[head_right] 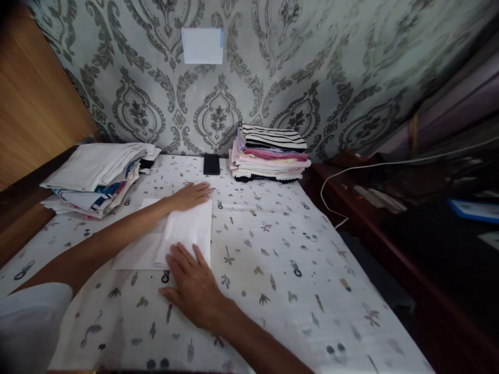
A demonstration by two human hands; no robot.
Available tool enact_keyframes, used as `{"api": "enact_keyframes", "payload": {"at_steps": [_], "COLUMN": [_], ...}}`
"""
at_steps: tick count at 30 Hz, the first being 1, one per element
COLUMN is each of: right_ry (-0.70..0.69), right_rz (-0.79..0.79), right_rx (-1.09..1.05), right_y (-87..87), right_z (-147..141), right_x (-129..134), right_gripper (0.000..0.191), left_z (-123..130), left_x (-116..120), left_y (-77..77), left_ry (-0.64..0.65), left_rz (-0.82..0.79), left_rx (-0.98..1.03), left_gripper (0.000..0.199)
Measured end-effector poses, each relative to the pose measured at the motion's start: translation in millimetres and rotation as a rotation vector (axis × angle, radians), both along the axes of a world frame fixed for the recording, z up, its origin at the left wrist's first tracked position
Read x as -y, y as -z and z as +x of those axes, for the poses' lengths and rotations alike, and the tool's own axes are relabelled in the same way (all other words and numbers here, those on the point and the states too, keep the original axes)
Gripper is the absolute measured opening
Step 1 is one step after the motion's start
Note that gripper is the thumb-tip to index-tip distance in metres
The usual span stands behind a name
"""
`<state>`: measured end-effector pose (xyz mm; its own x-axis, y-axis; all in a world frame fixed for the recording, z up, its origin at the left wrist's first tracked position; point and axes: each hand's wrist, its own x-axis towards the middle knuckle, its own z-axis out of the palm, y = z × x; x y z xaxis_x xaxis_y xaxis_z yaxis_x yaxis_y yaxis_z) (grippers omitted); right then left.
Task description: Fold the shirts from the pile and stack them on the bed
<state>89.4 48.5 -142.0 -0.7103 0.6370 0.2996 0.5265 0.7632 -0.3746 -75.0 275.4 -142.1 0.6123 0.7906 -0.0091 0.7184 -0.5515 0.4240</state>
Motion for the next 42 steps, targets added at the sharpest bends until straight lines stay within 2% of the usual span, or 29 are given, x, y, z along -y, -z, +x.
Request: {"api": "enact_keyframes", "payload": {"at_steps": [2,5,7,10,14,16,19,22,26,30,33,35,37,39,42], "right_ry": [0.117,0.425,0.487,0.35,0.159,0.132,0.126,0.111,0.125,0.145,0.12,0.092,0.103,0.212,0.506], "right_rz": [-0.005,-0.005,0.019,0.075,0.129,0.155,0.225,0.29,0.272,0.213,0.235,0.199,0.128,0.08,0.038], "right_rx": [-0.129,-0.258,-0.253,-0.187,-0.049,0.002,0.03,0.013,-0.054,-0.083,-0.024,-0.041,-0.13,-0.215,-0.183], "right_y": [-2.1,-1.9,-2.8,-7.2,-8.9,-4.8,4.5,9.7,4.5,-2.4,-3.4,-4.5,-5.7,-5.2,0.1], "right_z": [12,29,33,25,-3,-13,-20,-18,-9,-2,-3,-2,3,12,27], "right_x": [4,3,0,-2,-2,-5,-11,-16,-17,-15,-11,-8,-6,-6,-10], "right_gripper": [0.036,0.026,0.021,0.019,0.04,0.034,0.019,0.018,0.02,0.021,0.025,0.023,0.019,0.026,0.032], "left_z": [-3,-2,-2,-12,-44,-58,-64,-55,-41,-45,-55,-59,-57,-48,-22], "left_x": [-6,-9,-8,-3,22,40,60,67,69,76,77,71,60,47,27], "left_y": [-3.9,-11.7,-18.3,-30.1,-42.7,-44.9,-44.0,-42.4,-43.1,-43.0,-43.5,-46.0,-49.7,-52.8,-53.4], "left_ry": [-0.062,-0.09,-0.12,-0.249,-0.45,-0.545,-0.704,-0.771,-0.75,-0.725,-0.704,-0.653,-0.572,-0.436,-0.046], "left_rz": [0.062,0.092,0.073,0.047,-0.005,-0.165,-0.452,-0.518,-0.532,-0.572,-0.553,-0.409,-0.165,0.021,0.081], "left_rx": [0.045,0.08,0.074,0.048,0.004,0.024,0.214,0.379,0.441,0.504,0.372,0.195,0.021,-0.069,-0.098], "left_gripper": [0.045,0.032,0.024,0.014,0.007,0.008,0.009,0.018,0.037,0.037,0.033,0.032,0.032,0.033,0.048]}}
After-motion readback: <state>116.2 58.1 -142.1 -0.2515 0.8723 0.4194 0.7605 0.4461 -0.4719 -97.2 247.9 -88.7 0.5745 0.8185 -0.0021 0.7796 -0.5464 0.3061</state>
